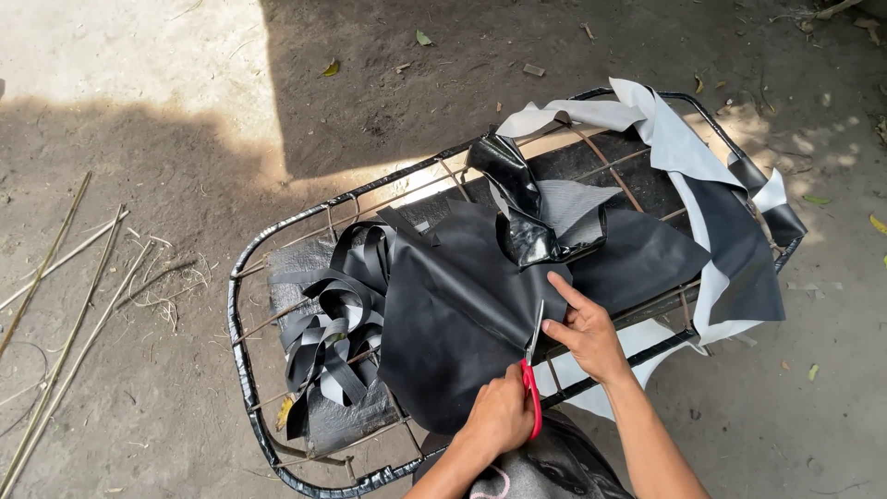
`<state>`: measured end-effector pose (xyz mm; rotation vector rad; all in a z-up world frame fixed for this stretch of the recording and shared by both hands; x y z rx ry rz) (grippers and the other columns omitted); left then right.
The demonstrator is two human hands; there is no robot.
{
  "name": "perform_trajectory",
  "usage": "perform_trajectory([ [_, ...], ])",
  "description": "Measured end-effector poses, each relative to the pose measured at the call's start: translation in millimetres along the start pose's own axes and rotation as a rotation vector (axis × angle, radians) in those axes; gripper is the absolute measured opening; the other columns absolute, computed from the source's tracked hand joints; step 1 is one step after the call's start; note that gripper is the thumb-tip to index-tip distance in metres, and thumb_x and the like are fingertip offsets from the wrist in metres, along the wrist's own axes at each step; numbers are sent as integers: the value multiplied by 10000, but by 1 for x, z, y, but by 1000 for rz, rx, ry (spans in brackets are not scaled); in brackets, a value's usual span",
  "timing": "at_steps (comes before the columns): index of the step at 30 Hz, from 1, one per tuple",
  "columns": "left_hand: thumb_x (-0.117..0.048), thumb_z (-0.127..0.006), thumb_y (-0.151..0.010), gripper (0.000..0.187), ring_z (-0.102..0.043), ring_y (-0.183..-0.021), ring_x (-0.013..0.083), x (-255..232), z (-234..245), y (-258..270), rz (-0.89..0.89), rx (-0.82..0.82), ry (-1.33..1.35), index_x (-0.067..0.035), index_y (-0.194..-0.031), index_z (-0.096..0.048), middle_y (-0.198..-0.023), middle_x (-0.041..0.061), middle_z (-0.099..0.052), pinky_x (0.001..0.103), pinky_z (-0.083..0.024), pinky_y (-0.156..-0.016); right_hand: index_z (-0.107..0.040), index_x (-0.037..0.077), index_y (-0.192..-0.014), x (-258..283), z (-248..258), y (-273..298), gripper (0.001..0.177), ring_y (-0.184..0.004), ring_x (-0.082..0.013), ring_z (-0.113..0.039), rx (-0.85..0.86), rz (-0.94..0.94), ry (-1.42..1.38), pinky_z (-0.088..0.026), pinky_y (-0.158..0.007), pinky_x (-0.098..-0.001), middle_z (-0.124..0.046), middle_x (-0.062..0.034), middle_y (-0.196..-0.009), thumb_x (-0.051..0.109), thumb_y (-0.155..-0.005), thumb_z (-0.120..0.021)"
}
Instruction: Cutting strips of black and white vinyl material using scissors on a metal frame work surface.
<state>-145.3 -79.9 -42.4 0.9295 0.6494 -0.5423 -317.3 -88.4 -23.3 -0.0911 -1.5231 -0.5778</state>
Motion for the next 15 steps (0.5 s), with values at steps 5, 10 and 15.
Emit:
perform_trajectory([
  [5,-128,-464,-907,203,-626,-817,557,-2,2,-3,-53,-34,-39,-22,-1079,-482,-900,247,-715,544,-484,-740,-401,129,-1651,7,-2,2,875,-858,-98,-639,63,30,-90,-542,-861,-238,-762,-78,-1010,-50,-864,-738],
  [10,-206,-457,-983,257,-624,-874,579,-3,-2,-7,-47,-16,-6,-18,-1150,-511,-974,284,-709,594,-488,-786,-365,155,-1662,6,-1,3,933,-601,-68,-321,94,20,63,-421,-537,-193,-651,63,-1265,-21,-840,-771],
  [15,-184,-457,-958,211,-629,-802,549,-5,-3,-13,-77,-47,-18,-22,-1081,-508,-903,241,-713,562,-487,-731,-449,223,-1629,12,2,7,859,-567,-73,-250,74,9,230,-319,-510,-209,-313,69,-666,24,-850,-751],
])
Point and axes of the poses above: each hand's wrist, its own y-axis away from the middle knuckle, its own z-axis out of the back of the hand, x = y × z, the point moved 9 cm from there along -y, towards the middle knuckle
